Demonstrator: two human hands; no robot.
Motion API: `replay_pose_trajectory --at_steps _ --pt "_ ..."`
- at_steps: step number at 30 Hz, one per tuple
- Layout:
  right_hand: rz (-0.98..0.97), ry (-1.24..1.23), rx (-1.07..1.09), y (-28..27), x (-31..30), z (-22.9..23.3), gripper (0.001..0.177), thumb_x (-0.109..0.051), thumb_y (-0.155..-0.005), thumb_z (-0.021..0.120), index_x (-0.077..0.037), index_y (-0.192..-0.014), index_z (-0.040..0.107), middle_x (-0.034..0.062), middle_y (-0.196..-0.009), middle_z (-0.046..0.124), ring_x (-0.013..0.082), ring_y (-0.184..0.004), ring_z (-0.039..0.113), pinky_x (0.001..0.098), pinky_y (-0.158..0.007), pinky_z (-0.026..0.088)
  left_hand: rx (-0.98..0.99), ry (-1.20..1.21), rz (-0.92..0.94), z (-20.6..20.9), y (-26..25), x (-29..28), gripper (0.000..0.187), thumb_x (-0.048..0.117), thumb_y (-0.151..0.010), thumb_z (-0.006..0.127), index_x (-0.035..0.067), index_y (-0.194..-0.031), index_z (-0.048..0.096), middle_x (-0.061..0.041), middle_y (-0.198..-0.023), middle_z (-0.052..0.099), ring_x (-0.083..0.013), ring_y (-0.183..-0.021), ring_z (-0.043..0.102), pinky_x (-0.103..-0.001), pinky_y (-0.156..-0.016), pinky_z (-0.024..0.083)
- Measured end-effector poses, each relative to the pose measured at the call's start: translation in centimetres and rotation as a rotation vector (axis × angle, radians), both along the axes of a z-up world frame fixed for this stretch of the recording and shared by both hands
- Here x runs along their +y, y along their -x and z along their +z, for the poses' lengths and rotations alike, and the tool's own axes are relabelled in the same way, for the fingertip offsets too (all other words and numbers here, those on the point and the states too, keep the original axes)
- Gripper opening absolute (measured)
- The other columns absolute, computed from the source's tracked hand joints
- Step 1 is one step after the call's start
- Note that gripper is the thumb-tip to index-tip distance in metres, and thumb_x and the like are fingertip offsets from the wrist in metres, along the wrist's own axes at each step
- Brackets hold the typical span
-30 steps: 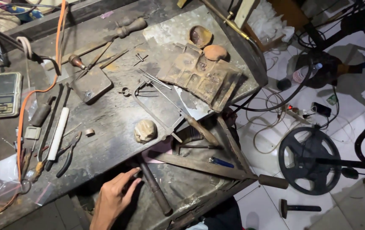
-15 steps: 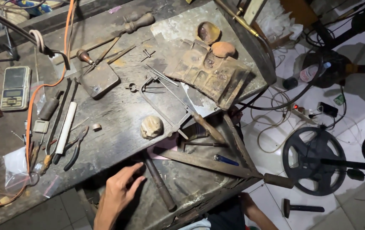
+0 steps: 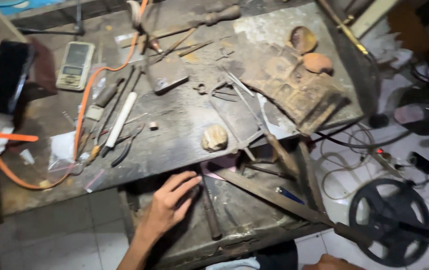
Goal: The person uses a jeweler's saw to cut a small metal band and then uses a file and mandrel to shape it.
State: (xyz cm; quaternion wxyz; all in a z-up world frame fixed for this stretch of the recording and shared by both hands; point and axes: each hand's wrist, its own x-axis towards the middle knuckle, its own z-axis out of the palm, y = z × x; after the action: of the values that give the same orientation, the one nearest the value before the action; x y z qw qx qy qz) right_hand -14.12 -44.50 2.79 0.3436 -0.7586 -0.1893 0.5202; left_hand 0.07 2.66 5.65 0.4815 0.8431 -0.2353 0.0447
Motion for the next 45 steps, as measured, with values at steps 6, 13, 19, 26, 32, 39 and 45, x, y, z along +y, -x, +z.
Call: replay_pose_trajectory --at_steps 6,13,19,26,32,39,45 --pt "-0.313 -0.345 -0.659 -12.4 13.8 10.6 0.023 -0.019 -0.077 0.087 -0.015 -0.099 0.083 -0.0049 -0.092 0.089 0.0057 -0.08 0.087 0.0225 -0.076 0.065 -0.168 -0.093 0.195 4.9 -2.3 -0.3 0.026 0.007 -0.093 0.073 -0.007 -0.115 0.07 -0.024 -0.108 0.076 -0.0301 -0.094 0.077 -0.034 -0.089 0.065" --pt "-0.508 -0.443 -0.881 -16.7 21.4 11.0 0.016 -0.016 -0.076 0.087 -0.007 -0.087 0.078 0.0037 -0.083 0.08 0.0124 -0.073 0.077 0.0225 -0.074 0.06 -0.251 -0.446 0.48 3.5 -9.1 2.5 0.027 0.003 -0.096 0.072 -0.003 -0.121 0.065 -0.02 -0.113 0.063 -0.0348 -0.097 0.059 -0.043 -0.079 0.054" --pt "-0.509 -0.569 -0.97 -19.8 24.8 13.2 0.012 -0.002 -0.084 0.078 0.001 -0.094 0.073 0.013 -0.092 0.077 0.0209 -0.082 0.076 0.0272 -0.082 0.061 0.02 0.241 0.34 5.7 -8.1 -1.7 0.006 0.005 -0.094 0.068 0.002 -0.099 0.07 -0.015 -0.107 0.071 -0.0231 -0.094 0.07 -0.027 -0.072 0.062" --pt "-0.644 -0.586 -1.024 -21.0 26.4 13.9 0.012 0.0 -0.091 0.068 0.005 -0.102 0.069 0.0223 -0.104 0.073 0.0283 -0.095 0.075 0.0327 -0.089 0.061 0.354 0.988 0.086 5.4 -5.3 -4.0 0.015 0.008 -0.093 0.074 0.001 -0.103 0.065 -0.021 -0.115 0.067 -0.0219 -0.104 0.07 -0.031 -0.092 0.064" --pt "-0.743 -0.641 -1.021 -20.7 26.9 13.5 0.015 0.006 -0.09 0.067 0.006 -0.105 0.066 0.0296 -0.103 0.069 0.0323 -0.101 0.072 0.0362 -0.093 0.062 0.345 1.107 0.154 4.8 -4.9 -4.7 0.021 -0.004 -0.091 0.073 0.003 -0.102 0.057 -0.024 -0.114 0.067 -0.0254 -0.112 0.065 -0.033 -0.101 0.055" --pt "-0.746 -0.636 -0.942 -20.2 27.2 13.1 0.015 0.0 -0.092 0.065 0.004 -0.107 0.066 0.0222 -0.102 0.072 0.0314 -0.106 0.07 0.0398 -0.1 0.059 0.241 1.045 0.236 6.4 -4.0 -4.9 0.037 -0.017 -0.092 0.065 0.001 -0.115 0.043 -0.032 -0.114 0.065 -0.0316 -0.109 0.071 -0.033 -0.093 0.065" --pt "-0.822 -0.717 -0.748 -19.8 26.9 12.5 0.023 0.006 -0.087 0.072 0.006 -0.109 0.065 0.0267 -0.115 0.065 0.0281 -0.105 0.069 0.0302 -0.092 0.062 0.097 0.893 0.248 7.2 -3.4 -5.1 0.038 -0.018 -0.093 0.061 -0.001 -0.118 0.04 -0.027 -0.107 0.07 -0.0352 -0.107 0.071 -0.036 -0.09 0.066"
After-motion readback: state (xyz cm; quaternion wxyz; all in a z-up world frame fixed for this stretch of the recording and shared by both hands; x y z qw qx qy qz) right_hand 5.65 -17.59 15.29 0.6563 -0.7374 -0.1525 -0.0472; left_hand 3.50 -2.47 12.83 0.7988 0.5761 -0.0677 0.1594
